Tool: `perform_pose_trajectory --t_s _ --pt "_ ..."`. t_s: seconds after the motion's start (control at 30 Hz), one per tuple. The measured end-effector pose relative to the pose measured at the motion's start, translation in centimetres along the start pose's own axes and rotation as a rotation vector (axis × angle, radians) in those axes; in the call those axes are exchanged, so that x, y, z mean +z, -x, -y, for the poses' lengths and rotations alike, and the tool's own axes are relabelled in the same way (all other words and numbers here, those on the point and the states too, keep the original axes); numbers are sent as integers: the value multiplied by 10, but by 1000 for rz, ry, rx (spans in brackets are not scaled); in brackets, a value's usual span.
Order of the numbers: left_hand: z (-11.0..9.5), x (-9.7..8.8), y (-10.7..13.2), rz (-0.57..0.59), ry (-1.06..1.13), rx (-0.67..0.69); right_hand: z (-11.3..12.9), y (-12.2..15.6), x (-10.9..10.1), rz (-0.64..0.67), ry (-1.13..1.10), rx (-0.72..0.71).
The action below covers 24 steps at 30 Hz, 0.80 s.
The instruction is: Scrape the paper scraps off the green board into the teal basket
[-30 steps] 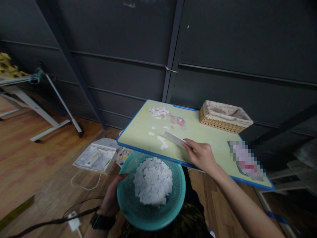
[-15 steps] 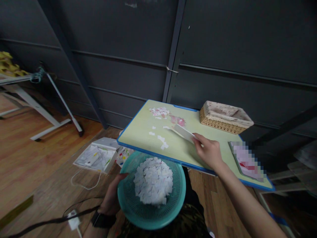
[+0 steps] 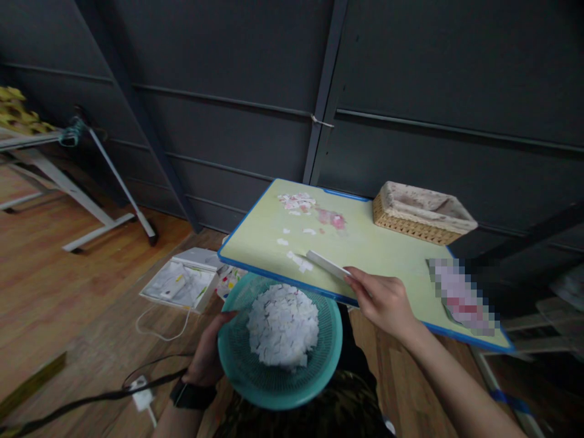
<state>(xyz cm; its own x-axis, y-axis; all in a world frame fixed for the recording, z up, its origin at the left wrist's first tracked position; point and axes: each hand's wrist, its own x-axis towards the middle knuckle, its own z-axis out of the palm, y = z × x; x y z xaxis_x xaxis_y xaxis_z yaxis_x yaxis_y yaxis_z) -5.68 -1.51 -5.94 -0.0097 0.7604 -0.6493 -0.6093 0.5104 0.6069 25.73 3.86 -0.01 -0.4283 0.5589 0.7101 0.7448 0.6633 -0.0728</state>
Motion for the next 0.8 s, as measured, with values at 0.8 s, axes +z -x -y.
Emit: perform_pose_trajectory --t_s 0.8 --pt "-8 -1 2 -1 16 80 8 -5 3 6 -221 -14"
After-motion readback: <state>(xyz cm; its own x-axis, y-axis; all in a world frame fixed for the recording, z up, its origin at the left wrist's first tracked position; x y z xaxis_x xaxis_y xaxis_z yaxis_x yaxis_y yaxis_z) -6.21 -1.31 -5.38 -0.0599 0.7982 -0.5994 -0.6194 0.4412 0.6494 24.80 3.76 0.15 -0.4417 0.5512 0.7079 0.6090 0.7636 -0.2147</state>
